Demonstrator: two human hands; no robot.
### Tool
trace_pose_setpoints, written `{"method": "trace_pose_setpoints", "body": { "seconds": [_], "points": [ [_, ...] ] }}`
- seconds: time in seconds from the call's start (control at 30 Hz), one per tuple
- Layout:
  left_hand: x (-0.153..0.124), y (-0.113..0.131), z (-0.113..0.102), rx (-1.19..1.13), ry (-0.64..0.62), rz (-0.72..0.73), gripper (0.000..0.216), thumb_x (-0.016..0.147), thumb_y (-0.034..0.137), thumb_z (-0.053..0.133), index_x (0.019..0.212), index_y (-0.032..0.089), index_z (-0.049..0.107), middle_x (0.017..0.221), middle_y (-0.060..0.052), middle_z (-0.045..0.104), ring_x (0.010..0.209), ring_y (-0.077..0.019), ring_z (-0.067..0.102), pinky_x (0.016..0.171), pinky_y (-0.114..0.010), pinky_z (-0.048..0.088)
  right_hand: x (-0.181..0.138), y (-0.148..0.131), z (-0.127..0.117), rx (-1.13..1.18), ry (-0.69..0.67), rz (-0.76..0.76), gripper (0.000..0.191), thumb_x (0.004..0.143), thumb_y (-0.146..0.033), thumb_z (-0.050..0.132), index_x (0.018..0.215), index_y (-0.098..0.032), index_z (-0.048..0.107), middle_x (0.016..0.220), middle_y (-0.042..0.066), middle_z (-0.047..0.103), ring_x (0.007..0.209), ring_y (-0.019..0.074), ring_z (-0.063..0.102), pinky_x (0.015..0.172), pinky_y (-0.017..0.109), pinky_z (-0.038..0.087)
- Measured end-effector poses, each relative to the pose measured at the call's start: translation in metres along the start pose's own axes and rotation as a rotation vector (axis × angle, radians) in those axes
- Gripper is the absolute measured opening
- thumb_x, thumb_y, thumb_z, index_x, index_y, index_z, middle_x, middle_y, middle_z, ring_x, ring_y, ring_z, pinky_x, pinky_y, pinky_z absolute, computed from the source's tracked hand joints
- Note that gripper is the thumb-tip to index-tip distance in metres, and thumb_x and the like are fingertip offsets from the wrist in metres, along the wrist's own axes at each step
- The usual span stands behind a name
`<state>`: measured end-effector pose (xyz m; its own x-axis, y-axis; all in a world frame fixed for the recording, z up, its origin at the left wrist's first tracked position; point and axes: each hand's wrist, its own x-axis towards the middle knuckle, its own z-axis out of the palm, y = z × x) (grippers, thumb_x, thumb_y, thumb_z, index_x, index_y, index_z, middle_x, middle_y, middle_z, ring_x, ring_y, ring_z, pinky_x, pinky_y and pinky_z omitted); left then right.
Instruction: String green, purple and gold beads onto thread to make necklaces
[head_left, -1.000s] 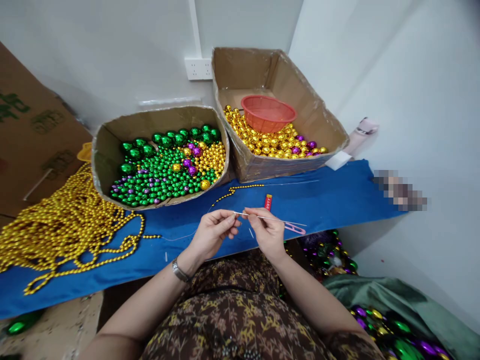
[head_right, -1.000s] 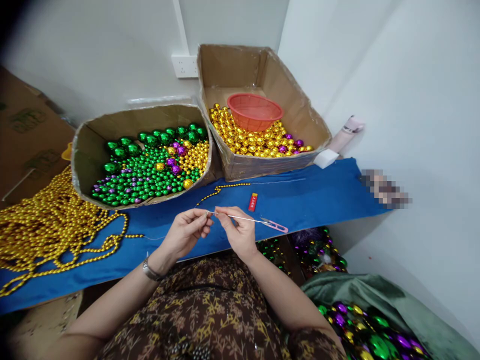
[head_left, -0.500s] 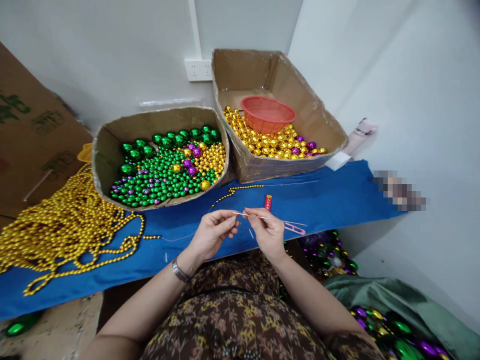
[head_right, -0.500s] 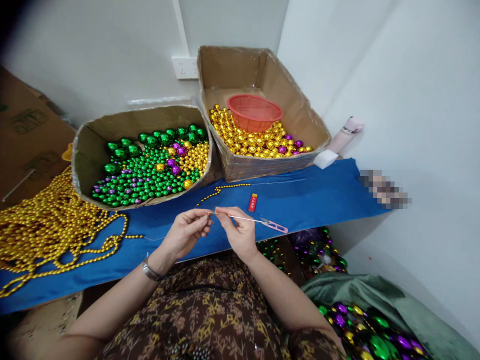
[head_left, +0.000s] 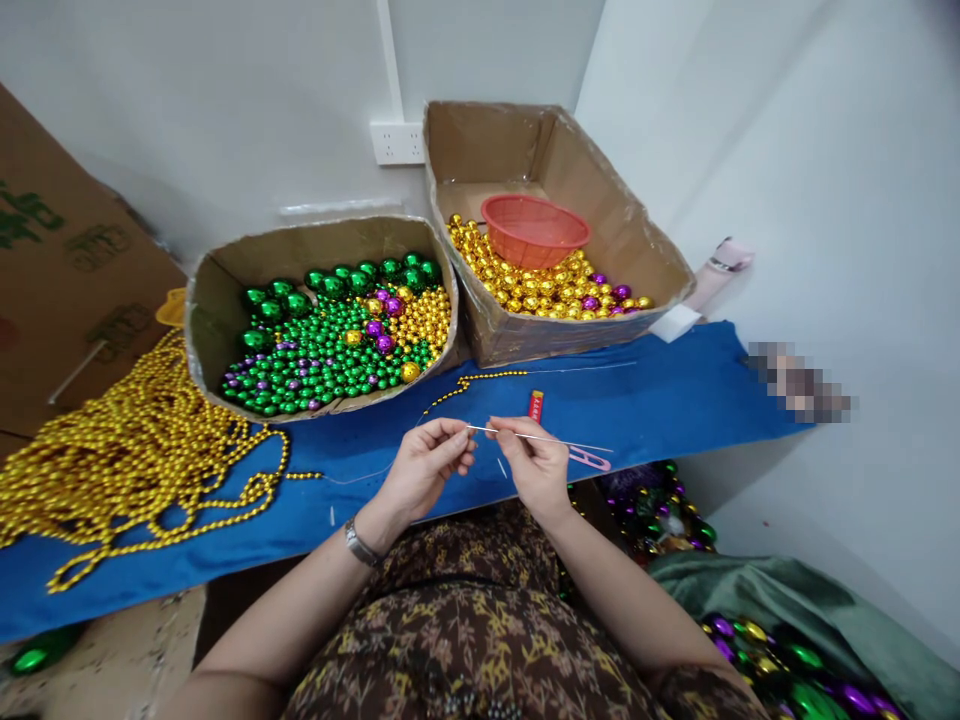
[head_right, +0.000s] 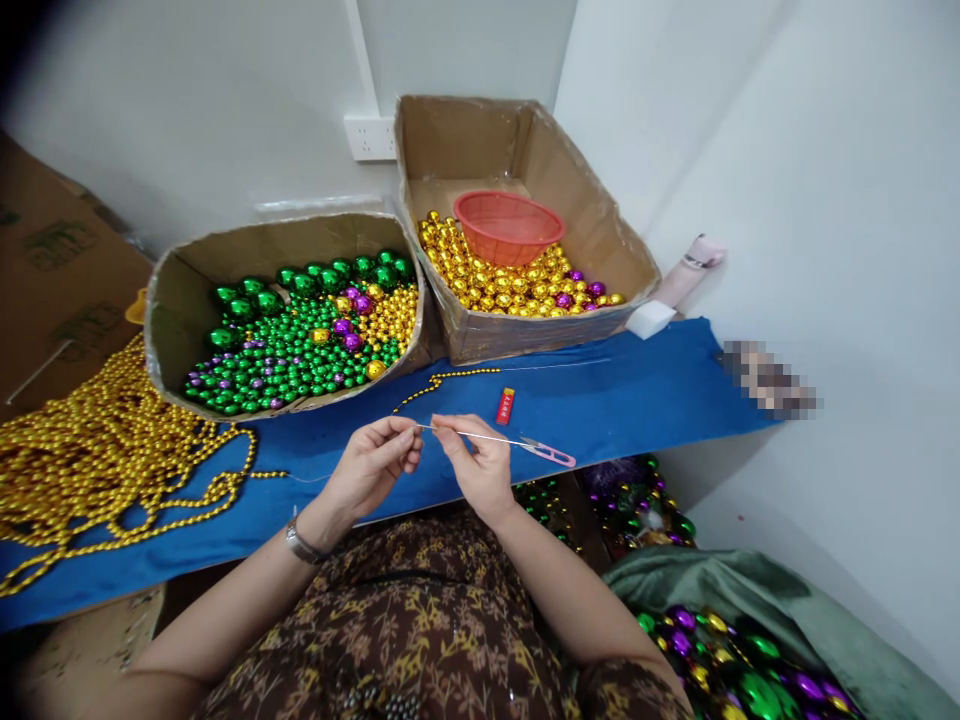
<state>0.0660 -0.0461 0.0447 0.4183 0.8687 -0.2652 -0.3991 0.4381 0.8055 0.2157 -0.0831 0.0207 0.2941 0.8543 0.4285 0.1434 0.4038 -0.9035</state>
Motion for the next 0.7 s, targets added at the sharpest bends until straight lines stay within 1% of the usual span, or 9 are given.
{"method": "trace_pose_setpoints", "body": {
  "seconds": [0.47,0.7],
  "points": [
    [-0.0007,-0.002,0.0005,-0.05,-0.004,-0.01,0.029,0.064,0.026,0.085,0.082,0.011,0.067,0.071,-0.004,0.07,0.057,-0.0088,0.063,0.052,-0.017,0.049,-0.0017,0.0017,0.0001,-0.022,-0.002,0.004,0.017,0.089,-0.032,0.062,0.099,-0.027,0.075,0.094,0.005,0.074,0.081,0.0178,0.071,0.078,0.034,0.059],
    [-0.0001,-0.0024,0.0022,-0.08,0.002,-0.016,0.03,0.062,0.024,0.086,0.083,0.011,0.068,0.071,-0.003,0.07,0.057,-0.0084,0.063,0.052,-0.017,0.05,-0.0022,0.0002,0.001,-0.01,0.006,-0.049,0.016,0.088,-0.027,0.063,0.099,-0.03,0.075,0.094,0.002,0.075,0.083,0.0167,0.07,0.078,0.032,0.058]
  ]
}}
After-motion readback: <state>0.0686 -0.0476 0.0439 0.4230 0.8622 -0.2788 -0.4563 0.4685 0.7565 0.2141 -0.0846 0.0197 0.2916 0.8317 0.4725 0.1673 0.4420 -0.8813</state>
